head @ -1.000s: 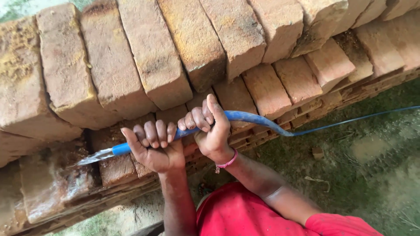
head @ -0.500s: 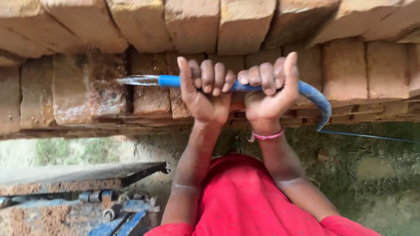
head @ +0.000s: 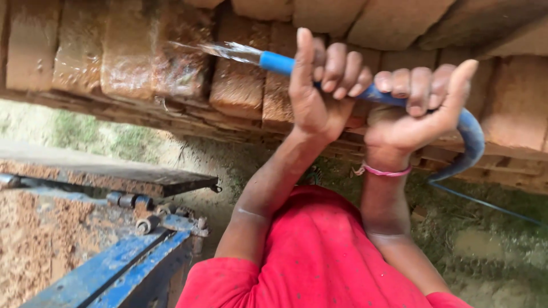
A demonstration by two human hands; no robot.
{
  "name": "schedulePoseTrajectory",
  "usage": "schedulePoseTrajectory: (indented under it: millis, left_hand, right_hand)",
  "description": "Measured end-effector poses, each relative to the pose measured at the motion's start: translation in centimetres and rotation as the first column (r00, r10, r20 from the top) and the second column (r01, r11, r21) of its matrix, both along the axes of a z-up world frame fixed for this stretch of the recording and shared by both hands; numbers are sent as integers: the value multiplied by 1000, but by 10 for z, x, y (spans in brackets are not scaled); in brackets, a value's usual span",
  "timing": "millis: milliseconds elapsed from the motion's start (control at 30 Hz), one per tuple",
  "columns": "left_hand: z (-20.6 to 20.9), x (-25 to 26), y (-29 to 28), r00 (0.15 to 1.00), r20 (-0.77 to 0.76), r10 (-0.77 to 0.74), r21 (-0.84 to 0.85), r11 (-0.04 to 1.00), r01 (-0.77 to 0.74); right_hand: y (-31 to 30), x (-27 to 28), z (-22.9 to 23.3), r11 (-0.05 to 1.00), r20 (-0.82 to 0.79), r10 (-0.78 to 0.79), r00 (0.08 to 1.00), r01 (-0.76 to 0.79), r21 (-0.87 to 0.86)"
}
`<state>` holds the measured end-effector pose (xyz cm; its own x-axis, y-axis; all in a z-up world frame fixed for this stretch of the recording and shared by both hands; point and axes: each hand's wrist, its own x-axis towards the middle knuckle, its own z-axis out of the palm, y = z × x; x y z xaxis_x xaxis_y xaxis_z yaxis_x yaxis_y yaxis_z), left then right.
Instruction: The person holds a blue hose and sprays water onto a stacked brick wall. They move the hose along the wall to wet different sections, then return to previously wet areas to continue spraying.
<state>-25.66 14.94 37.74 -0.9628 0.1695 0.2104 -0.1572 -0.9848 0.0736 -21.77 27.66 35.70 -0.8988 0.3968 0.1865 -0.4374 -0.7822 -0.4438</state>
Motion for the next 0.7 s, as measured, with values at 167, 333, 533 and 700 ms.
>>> schedulePoseTrajectory:
  millis: [167,333,533,700]
  left_hand:
    - [2,0,-1,999,-39,-26,-2,1000,26]
    - [2,1,-1,998,-47,-32,8,999,33]
    - [1,2,0,998,-58,-25,10,1000,26]
    - [3,2,1,998,-58,-21,-10,1000,21]
  right_hand:
    - [4,-3,-3,995,-13,-61,998,62,83]
    - [7,0,-6,993,-31,-48,998,51,102]
    - [6,1,-5,993,-41,-56,998,60,99]
    - [9,-1,-8,992,-69,-64,996,71,101]
